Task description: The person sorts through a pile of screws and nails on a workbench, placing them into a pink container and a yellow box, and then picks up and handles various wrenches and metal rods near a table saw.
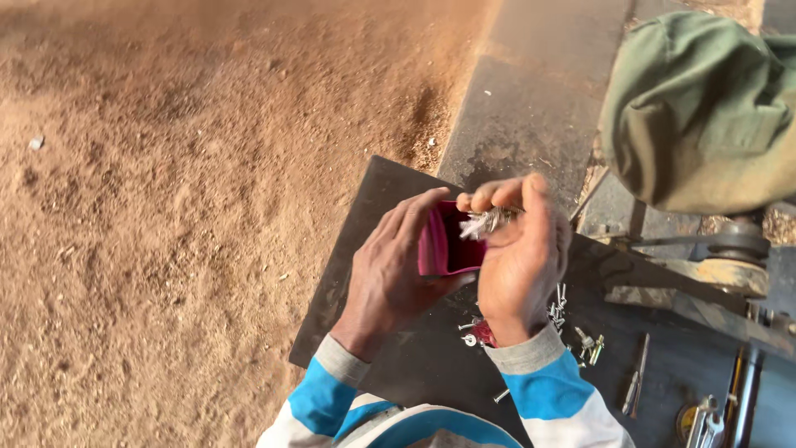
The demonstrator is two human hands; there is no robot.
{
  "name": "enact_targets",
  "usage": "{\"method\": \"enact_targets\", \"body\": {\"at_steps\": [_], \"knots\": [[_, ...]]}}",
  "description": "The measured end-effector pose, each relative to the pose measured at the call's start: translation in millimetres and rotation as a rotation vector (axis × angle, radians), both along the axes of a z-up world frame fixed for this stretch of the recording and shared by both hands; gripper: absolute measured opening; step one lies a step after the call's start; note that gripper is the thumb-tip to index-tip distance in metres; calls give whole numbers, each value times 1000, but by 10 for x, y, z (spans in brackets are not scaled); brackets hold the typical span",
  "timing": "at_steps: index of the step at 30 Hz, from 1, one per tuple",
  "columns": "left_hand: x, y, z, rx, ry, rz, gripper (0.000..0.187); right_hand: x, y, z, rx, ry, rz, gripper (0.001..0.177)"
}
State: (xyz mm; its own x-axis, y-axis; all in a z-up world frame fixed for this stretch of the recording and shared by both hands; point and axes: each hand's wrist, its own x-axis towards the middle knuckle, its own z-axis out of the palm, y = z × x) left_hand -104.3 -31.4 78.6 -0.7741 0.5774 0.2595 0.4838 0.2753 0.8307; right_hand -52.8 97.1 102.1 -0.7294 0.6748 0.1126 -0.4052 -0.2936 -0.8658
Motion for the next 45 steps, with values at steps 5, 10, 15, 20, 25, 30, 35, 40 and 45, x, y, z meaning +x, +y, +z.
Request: {"method": "enact_targets", "body": {"at_steps": [5, 10, 15, 20, 25, 30, 35, 40, 45], "knots": [[-28, -32, 17, -3, -5, -9, 86, -6, -39, 57, 83, -93, 47, 32], [-69, -119, 3, 88, -6, -72, 91, 183, 218, 55, 0, -233, 142, 22], [-126, -279, -14, 91, -65, -105, 100, 769, 681, 17, 380, -646, 134, 23], [136, -398, 76, 96, 321, 77, 101, 1386, 923, -186, 742, -983, 102, 25], [804, -458, 13, -8, 82, -216, 65, 1688, 1001, -323, 1155, -1025, 103, 27], [936, -88, -406, -311, -112, -392, 93, 1668, 1017, -439, 1353, -1160, 144, 42], [890, 209, -605, -398, -83, -434, 104, 1629, 962, -446, 1302, -1187, 242, 50], [905, 400, -670, -368, -41, -494, 92, 1639, 797, -353, 1257, -1179, 364, 52], [933, 477, -733, -381, -56, -520, 60, 1610, 728, -256, 1303, -1181, 450, 96]]}}
